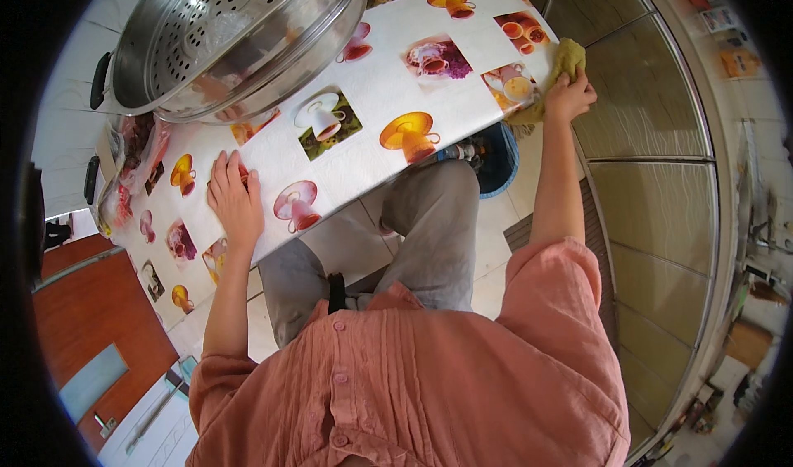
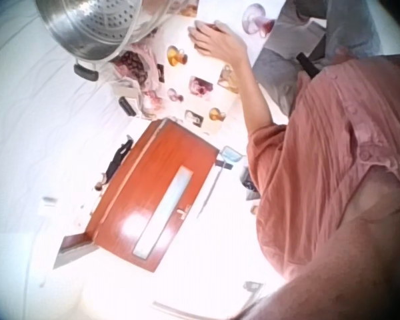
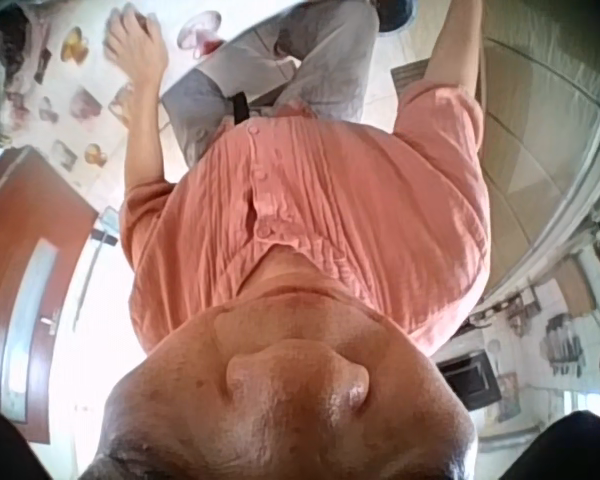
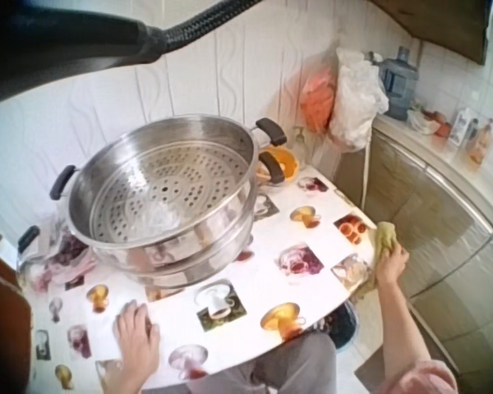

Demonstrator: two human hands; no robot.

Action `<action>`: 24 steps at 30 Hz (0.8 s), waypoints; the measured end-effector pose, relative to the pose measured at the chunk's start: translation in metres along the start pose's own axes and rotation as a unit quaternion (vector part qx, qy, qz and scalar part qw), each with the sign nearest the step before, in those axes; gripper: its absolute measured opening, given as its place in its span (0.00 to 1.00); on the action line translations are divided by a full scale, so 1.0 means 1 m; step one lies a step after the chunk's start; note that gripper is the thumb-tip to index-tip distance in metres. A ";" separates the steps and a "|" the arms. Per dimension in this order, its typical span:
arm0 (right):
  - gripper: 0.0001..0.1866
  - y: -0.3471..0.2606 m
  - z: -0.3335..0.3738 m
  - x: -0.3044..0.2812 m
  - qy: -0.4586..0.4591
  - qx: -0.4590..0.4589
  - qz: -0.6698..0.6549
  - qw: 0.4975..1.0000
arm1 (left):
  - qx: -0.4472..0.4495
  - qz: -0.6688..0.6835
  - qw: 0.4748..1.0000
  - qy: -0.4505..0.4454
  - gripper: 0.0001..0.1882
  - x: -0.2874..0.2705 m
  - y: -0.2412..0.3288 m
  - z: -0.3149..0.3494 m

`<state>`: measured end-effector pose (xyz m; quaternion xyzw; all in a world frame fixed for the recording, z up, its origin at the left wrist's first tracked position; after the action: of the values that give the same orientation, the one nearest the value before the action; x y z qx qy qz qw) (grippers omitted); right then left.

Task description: The person wipes a kitchen table covered with a patterned tablecloth using a yellow cloth. They systematically clean the surface, moving around a large metal steamer pot and plastic bags containing food items. The person folds the cloth occasionally to use a clean side while continuing to wipe the table.

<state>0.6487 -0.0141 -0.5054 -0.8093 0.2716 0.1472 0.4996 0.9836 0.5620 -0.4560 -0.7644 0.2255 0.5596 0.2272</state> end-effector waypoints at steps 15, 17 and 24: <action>0.25 -0.099 0.180 -0.015 -0.116 0.155 -0.222 0.956 | -0.011 -0.001 1.000 -0.009 0.29 0.010 -0.009 0.001; 0.24 -0.062 0.131 -0.007 -0.084 0.174 -0.226 0.955 | -0.007 0.000 1.000 -0.007 0.29 0.010 -0.008 0.000; 0.24 -0.023 0.048 -0.005 0.004 0.303 -0.321 0.898 | -0.009 -0.002 1.000 0.000 0.29 0.010 -0.005 0.001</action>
<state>0.6601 0.0379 -0.5080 -0.6629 0.0309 -0.1138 0.7393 0.9887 0.5659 -0.4649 -0.7667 0.2191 0.5613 0.2215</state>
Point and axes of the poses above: each hand's wrist, its own z-axis away from the middle knuckle, its own x-axis out of the palm, y = z × x, the point moved 5 cm from there along -z, towards the middle knuckle, and after that the axes turned 11 degrees about -z, right-handed, at the moved point
